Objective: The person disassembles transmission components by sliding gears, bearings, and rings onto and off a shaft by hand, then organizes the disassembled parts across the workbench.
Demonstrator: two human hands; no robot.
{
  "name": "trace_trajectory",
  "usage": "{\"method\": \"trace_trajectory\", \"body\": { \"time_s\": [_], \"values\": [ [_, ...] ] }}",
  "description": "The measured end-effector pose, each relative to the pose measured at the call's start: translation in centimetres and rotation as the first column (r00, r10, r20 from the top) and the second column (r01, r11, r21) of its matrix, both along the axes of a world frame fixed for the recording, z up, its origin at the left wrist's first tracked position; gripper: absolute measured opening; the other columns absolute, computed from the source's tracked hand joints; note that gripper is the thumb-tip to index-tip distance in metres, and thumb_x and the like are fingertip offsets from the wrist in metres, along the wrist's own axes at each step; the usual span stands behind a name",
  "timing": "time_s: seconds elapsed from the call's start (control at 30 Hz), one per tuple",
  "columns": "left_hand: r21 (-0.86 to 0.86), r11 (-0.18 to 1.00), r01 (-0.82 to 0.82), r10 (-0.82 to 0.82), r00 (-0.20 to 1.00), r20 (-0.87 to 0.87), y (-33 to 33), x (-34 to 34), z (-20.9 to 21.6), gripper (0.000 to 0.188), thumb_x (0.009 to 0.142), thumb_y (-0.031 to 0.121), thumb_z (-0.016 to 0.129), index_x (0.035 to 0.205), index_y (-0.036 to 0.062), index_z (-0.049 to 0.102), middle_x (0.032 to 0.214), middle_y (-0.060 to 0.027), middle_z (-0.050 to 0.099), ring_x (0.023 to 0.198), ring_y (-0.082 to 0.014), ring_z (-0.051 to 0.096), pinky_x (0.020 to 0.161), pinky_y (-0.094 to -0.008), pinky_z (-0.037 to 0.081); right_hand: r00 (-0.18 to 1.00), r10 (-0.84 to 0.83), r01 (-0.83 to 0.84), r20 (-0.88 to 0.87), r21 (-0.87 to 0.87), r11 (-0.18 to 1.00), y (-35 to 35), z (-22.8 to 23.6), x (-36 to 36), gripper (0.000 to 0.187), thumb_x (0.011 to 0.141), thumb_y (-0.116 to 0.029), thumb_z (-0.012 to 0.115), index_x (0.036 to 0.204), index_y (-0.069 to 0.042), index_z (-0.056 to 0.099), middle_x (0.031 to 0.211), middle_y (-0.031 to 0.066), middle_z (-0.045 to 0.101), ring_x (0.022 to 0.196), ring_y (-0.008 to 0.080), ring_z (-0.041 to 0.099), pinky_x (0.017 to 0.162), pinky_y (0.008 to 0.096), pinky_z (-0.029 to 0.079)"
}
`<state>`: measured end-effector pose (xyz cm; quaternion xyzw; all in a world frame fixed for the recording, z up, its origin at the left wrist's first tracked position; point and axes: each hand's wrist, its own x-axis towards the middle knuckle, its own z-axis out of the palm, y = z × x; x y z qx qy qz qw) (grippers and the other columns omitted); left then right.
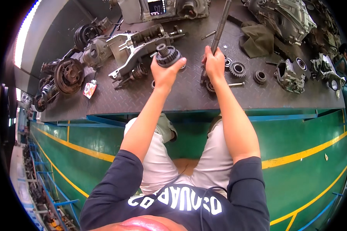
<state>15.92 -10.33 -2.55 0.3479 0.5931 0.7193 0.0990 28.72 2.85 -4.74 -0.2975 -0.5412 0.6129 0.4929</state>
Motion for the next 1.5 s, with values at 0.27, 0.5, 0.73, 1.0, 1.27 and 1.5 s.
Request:
{"method": "trace_trajectory", "body": {
  "time_s": [0.27,0.5,0.73,1.0,1.27,1.5],
  "values": [
    [-0.172,0.978,-0.115,0.079,0.976,-0.204,-1.6,1.6,-4.6,0.065,0.069,0.015,0.100,0.119,0.0001,0.063,0.110,-0.0095,0.077,0.099,-0.0175,0.074,0.093,-0.0329,0.059,0.989,0.088,-0.073,-0.116,0.126,0.989,-0.7,0.3,0.3,0.022,0.111,-0.025,0.064,0.099,-0.006,0.060,0.078,-0.0005,0.060,0.070,0.0104,0.058,0.066,0.0280,0.045],
    [-0.228,0.972,-0.058,0.018,0.985,-0.174,-1.8,2.5,-3.7,0.068,0.067,0.016,0.100,0.121,0.0008,0.063,0.111,-0.0113,0.077,0.101,-0.0202,0.075,0.092,-0.0358,0.059,0.950,0.217,-0.186,-0.222,0.153,0.970,-3.2,1.6,-1.4,0.016,0.112,-0.020,0.062,0.106,-0.006,0.059,0.084,0.0004,0.059,0.078,0.0121,0.058,0.075,0.0278,0.049],
    [-0.337,0.932,-0.129,0.011,0.944,-0.331,-2.4,1.8,-4.2,0.075,0.063,0.022,0.098,0.125,-0.0006,0.063,0.115,-0.0187,0.074,0.110,-0.0335,0.073,0.098,-0.0429,0.057,0.962,0.247,-0.216,-0.115,0.234,0.948,-3.7,0.9,-1.9,0.015,0.111,-0.019,0.064,0.105,-0.005,0.060,0.085,-0.0018,0.058,0.077,0.0089,0.057,0.073,0.0256,0.048],
    [-0.453,0.885,-0.108,-0.080,0.923,-0.377,-2.7,1.8,-3.4,0.078,0.062,0.030,0.100,0.123,-0.0006,0.064,0.118,-0.0215,0.071,0.119,-0.0389,0.065,0.101,-0.0466,0.054,0.976,0.216,-0.205,0.003,0.331,0.921,-3.7,0.7,-1.6,0.014,0.110,-0.018,0.066,0.107,-0.006,0.060,0.087,-0.0026,0.058,0.078,0.0077,0.056,0.073,0.0253,0.047],
    [-0.619,0.785,-0.015,-0.383,0.773,-0.506,-3.6,0.3,0.2,0.087,0.069,0.033,0.096,0.142,0.0094,0.055,0.133,-0.0206,0.063,0.124,-0.0415,0.066,0.105,-0.0475,0.055,0.976,0.185,-0.215,0.117,0.345,0.914,-2.2,1.0,0.0,0.017,0.106,-0.017,0.068,0.105,-0.002,0.060,0.084,0.0015,0.063,0.079,0.0115,0.051,0.072,0.0307,0.046],
    [-0.736,0.677,0.011,-0.548,0.675,-0.494,-3.5,-1.2,1.9,0.063,0.074,0.032,0.094,0.125,0.0085,0.065,0.122,-0.0184,0.070,0.115,-0.0376,0.069,0.101,-0.0455,0.055,0.959,0.161,-0.241,0.234,0.371,0.897,-1.9,2.3,1.8,0.018,0.106,-0.020,0.070,0.107,-0.003,0.062,0.088,0.0019,0.066,0.080,0.0119,0.058,0.072,0.0308,0.048]
  ]
}}
